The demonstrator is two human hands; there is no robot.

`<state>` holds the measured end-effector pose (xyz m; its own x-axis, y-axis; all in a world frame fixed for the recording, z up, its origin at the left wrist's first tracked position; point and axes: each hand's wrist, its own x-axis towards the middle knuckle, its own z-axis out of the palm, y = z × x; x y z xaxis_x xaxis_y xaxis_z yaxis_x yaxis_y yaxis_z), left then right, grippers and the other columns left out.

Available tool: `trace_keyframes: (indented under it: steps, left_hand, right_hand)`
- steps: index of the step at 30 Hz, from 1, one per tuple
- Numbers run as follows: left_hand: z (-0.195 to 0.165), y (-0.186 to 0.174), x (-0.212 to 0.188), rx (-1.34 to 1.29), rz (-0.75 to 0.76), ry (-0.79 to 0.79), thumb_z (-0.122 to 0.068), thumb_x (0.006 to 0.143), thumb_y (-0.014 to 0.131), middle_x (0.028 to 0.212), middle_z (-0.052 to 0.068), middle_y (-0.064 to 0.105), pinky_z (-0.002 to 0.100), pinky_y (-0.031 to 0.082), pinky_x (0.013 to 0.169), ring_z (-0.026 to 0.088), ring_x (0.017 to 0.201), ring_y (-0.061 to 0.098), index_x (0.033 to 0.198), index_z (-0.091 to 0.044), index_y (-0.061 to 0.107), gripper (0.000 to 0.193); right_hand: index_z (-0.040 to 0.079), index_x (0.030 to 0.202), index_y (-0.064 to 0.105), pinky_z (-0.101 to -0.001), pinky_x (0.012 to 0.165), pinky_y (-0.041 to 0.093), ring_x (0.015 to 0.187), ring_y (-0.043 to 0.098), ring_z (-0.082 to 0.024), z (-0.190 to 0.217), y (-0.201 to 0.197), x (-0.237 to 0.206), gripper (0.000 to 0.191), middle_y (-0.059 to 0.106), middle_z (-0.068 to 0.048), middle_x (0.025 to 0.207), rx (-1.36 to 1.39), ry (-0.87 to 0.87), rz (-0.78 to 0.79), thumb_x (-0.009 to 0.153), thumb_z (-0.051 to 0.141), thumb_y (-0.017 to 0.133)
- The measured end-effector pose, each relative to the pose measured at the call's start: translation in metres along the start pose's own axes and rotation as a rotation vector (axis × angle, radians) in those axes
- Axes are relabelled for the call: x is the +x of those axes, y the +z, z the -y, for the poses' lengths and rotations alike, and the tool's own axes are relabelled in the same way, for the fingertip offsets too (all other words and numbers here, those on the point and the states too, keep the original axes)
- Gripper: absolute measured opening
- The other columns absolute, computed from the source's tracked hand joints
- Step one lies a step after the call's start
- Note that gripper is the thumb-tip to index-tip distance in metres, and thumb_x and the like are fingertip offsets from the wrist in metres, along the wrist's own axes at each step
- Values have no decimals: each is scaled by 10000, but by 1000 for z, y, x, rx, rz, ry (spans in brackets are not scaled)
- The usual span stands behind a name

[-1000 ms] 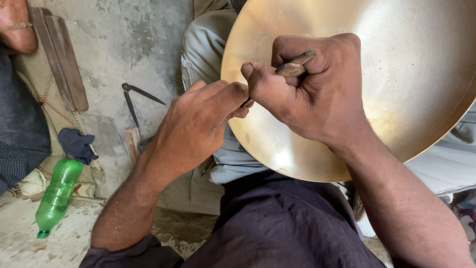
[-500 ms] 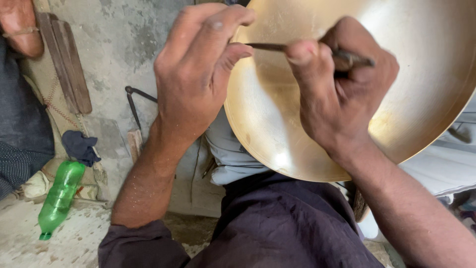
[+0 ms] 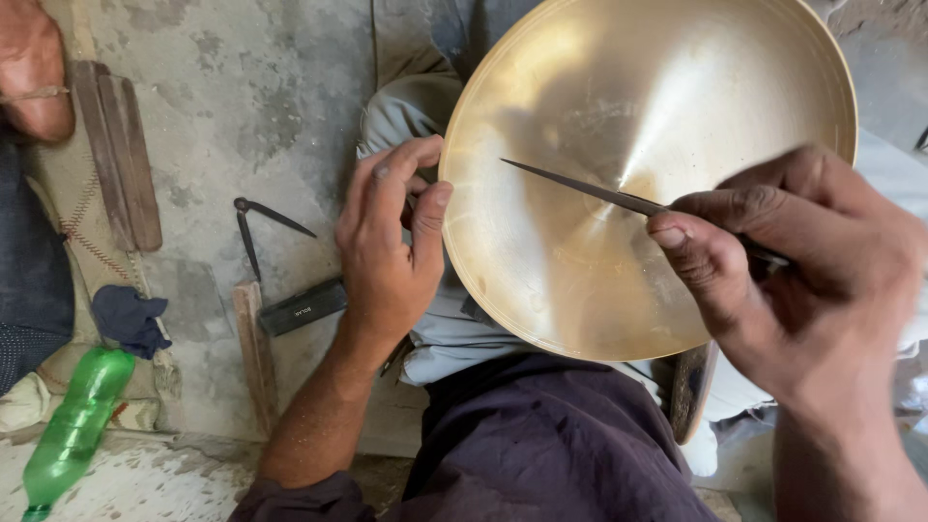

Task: The person sits cross-legged with a round brass plate on their lap and engraves lines into its surface using a pointed steel scriber, rotating the plate between strokes. They occasionally reposition the plate and continue scribing radial lines from the center outward.

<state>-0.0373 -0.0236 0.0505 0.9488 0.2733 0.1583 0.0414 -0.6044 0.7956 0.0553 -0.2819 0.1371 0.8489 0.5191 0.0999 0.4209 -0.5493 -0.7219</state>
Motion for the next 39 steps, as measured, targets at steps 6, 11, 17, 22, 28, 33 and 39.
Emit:
trace_keyframes:
  steps: [6, 11, 17, 22, 28, 33, 39]
  left_hand:
    - [2, 4, -8, -104, -26, -106, -190, 1108, 611, 1249, 133, 680, 302, 582, 765, 201, 958, 716, 1430, -25, 539, 369]
    - [2, 6, -16, -124, -33, -95, -217, 1151, 544, 1256, 146, 687, 354, 589, 876, 224, 1015, 724, 1444, -20, 537, 353]
    - [6, 13, -21, -161, 8, -168, -279, 1126, 514, 1221, 188, 670, 378, 567, 856, 267, 1041, 693, 1452, 6, 514, 433]
    - [6, 26, -31, -231, -23, -120, -267, 1146, 471, 1233, 215, 634, 405, 548, 885, 292, 1072, 663, 1501, 57, 449, 481]
    - [12, 43, -40, -182, -62, -67, -124, 1127, 462, 1075, 176, 608, 355, 525, 704, 239, 890, 618, 1493, 82, 468, 419]
    - [20, 47, -36, -153, -39, -89, -70, 1077, 499, 940, 137, 588, 293, 479, 527, 158, 698, 591, 1451, 103, 501, 412]
    - [17, 35, -27, -190, 13, -59, -14, 1051, 528, 975, 145, 594, 316, 503, 580, 175, 733, 600, 1439, 113, 504, 408]
  right_hand:
    - [-66, 1246, 603, -295, 318, 328, 378, 413, -128, 46, 3, 11, 334, 582, -100, 657, -788, 110, 335, 1069, 196, 496]
    - [61, 951, 524, -312, 312, 308, 313, 398, -84, 69, 5, 31, 316, 512, 17, 497, -1015, 375, 880, 1076, 277, 330]
    - [5, 814, 487, -389, 271, 320, 258, 433, -175, 71, 40, 62, 335, 470, -51, 387, -737, 217, 414, 1088, 189, 431]
    - [2, 792, 496, -359, 290, 347, 315, 476, -162, 58, 60, 75, 208, 478, -72, 446, -799, 177, 300, 991, 19, 439]
    - [-38, 828, 507, -326, 220, 337, 295, 486, -147, 67, 83, 81, 201, 525, -59, 459, -734, 74, 239, 1014, -19, 433]
    - [-18, 798, 480, -333, 251, 420, 331, 569, -171, 79, 96, 81, 212, 566, -110, 461, -802, 387, 475, 992, 60, 442]
    - [-15, 824, 475, -351, 231, 446, 313, 595, -189, 87, 97, 83, 194, 570, -115, 465, -793, 447, 584, 994, 67, 432]
